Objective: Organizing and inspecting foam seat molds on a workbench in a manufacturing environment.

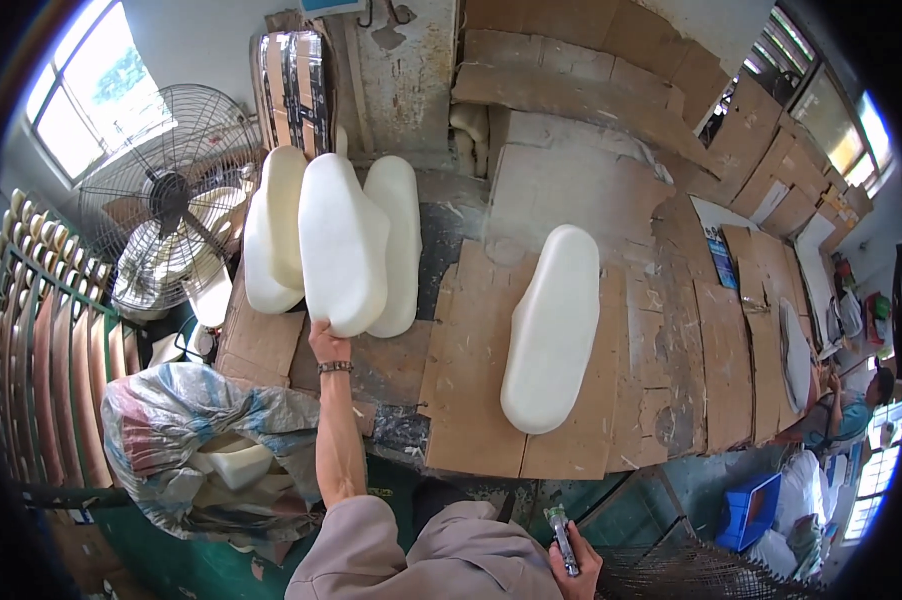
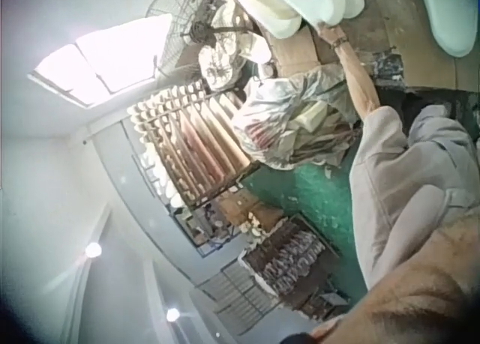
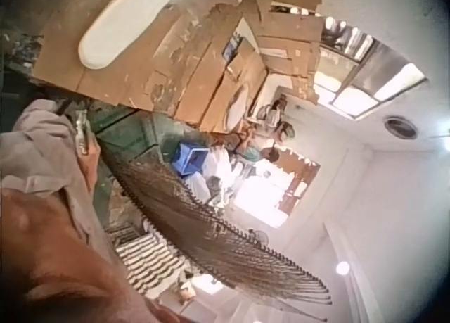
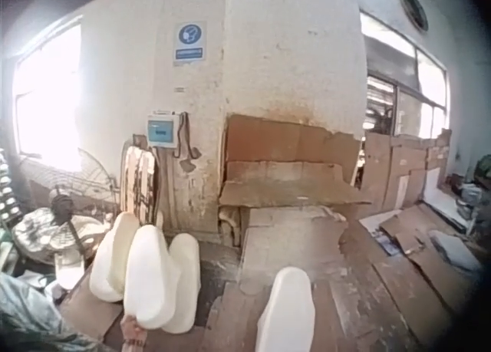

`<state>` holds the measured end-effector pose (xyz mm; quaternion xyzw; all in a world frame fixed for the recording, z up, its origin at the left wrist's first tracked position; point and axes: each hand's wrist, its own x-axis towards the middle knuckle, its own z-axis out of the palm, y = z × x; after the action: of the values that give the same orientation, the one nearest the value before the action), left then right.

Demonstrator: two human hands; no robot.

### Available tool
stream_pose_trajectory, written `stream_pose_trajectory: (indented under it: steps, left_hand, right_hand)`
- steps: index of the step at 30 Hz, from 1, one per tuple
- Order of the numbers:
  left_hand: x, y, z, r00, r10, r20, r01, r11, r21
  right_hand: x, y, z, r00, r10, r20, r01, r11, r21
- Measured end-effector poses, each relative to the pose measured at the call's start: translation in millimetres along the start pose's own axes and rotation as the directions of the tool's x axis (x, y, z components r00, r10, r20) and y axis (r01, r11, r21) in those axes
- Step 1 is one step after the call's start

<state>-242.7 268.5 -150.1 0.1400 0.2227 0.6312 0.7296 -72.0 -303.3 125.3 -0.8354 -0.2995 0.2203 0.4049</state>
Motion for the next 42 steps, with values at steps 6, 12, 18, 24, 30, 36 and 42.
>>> stream_pose_trajectory:
  steps: [6, 12, 18, 24, 30, 36, 42]
  left_hand:
    - [-7, -57, 61, 0.99, -0.124, 0.072, 0.124, 0.992, 0.004]
    - [41, -53, 41, 1.0, -0.011, 0.014, 0.011, 1.0, -0.012]
    - [46, -66, 47, 0.987, -0.161, -0.006, 0.157, 0.974, -0.162]
    - [1, -55, 57, 0.985, -0.043, -0.166, 0.071, 0.983, 0.167]
    - [-131, -39, 66, 0.973, -0.214, -0.084, 0.226, 0.828, 0.514]
    - [-260, -17, 180, 0.736, -0.525, 0.428, 0.059, 0.68, 0.731]
    - [-335, 65, 364, 0.016, -0.141, 0.99, -0.686, 0.719, 0.113]
  right_hand:
    - [11, 2, 3, 0.997, -0.038, 0.068, 0.04, 0.999, -0.031]
    - [13, 2, 8, 0.987, -0.147, 0.063, 0.148, 0.989, -0.011]
    - [12, 5, 8, 0.989, -0.135, 0.059, 0.138, 0.988, -0.065]
    - [15, -10, 7, 0.995, -0.097, 0.021, 0.096, 0.995, 0.01]
    - [17, -26, -4, 0.99, -0.143, 0.007, 0.143, 0.99, 0.012]
    - [11, 16, -5, 0.986, -0.166, -0.002, 0.165, 0.981, -0.104]
    - [4, 23, -15, 0.987, -0.138, 0.086, 0.143, 0.988, -0.057]
